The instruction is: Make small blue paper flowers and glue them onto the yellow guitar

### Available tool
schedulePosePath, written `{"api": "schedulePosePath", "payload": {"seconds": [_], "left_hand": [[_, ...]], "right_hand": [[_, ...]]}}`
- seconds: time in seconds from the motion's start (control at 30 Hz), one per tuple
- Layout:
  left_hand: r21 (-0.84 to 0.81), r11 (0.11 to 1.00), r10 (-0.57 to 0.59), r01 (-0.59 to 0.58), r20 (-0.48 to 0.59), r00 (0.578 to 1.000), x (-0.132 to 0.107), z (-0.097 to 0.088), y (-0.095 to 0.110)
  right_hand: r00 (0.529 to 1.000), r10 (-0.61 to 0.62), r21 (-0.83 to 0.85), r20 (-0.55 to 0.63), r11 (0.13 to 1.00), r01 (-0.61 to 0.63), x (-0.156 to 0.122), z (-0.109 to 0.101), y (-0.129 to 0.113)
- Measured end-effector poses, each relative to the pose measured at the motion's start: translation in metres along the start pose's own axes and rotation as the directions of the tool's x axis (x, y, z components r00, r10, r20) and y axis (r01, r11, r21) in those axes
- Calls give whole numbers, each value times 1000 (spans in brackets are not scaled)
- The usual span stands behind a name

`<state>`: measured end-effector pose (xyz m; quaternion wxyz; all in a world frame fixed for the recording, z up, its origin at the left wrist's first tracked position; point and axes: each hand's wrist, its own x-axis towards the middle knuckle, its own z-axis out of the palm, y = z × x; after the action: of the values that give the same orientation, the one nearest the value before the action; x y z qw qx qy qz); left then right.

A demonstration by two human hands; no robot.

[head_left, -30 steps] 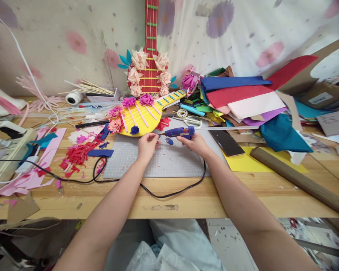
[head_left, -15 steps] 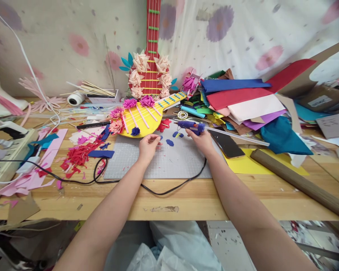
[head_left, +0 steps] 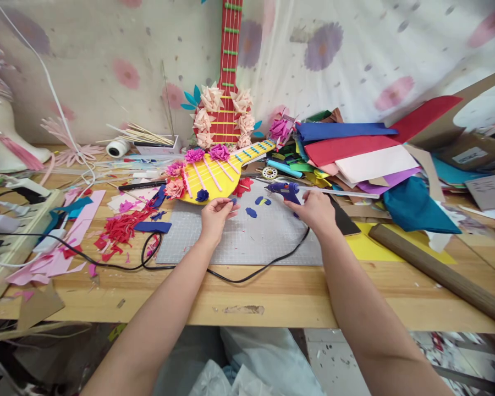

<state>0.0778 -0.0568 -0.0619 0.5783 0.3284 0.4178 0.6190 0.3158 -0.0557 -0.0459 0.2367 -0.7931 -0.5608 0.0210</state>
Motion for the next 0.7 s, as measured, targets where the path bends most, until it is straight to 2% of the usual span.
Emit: {"api": "schedulePosePath", "payload": {"seconds": [0.07, 0.13, 0.17, 0.23, 0.3, 0.37, 0.43, 0.57, 0.7], "left_hand": [[-46, 999, -16, 16, -6, 1000, -2, 2, 3], [-93, 994, -51, 51, 1, 999, -3, 4, 5], [-120, 990, -79, 79, 5, 997, -4, 5, 5], [-180, 971, -155, 155, 15, 988, -5, 6, 6], [-244, 943, -229, 227, 24, 973, -5, 7, 6], [-305, 912, -281, 276, 28, 959, -5, 7, 7], [-350, 885, -319, 307, 24, 948, -4, 7, 8], [-381, 863, -348, 333, 30, 937, -4, 6, 9], [-403, 853, -349, 330, 28, 937, -3, 6, 10]], "right_hand": [[989, -13, 68, 144, 998, 3, -8, -7, -5], [959, -133, 288, 249, 956, 57, -17, -5, -19], [942, -214, 454, 257, 887, 77, -22, -1, -29], [915, -301, 730, 270, 683, 10, -31, 9, -52], [896, -318, 856, 311, 503, -118, -40, 20, -73], [883, -314, 896, 349, 387, -217, -46, 28, -90], [885, -284, 908, 370, 311, -280, -50, 33, -102], [906, -233, 926, 352, 227, -302, -53, 40, -117], [890, -213, 914, 403, 130, -383, -56, 47, -128]]}}
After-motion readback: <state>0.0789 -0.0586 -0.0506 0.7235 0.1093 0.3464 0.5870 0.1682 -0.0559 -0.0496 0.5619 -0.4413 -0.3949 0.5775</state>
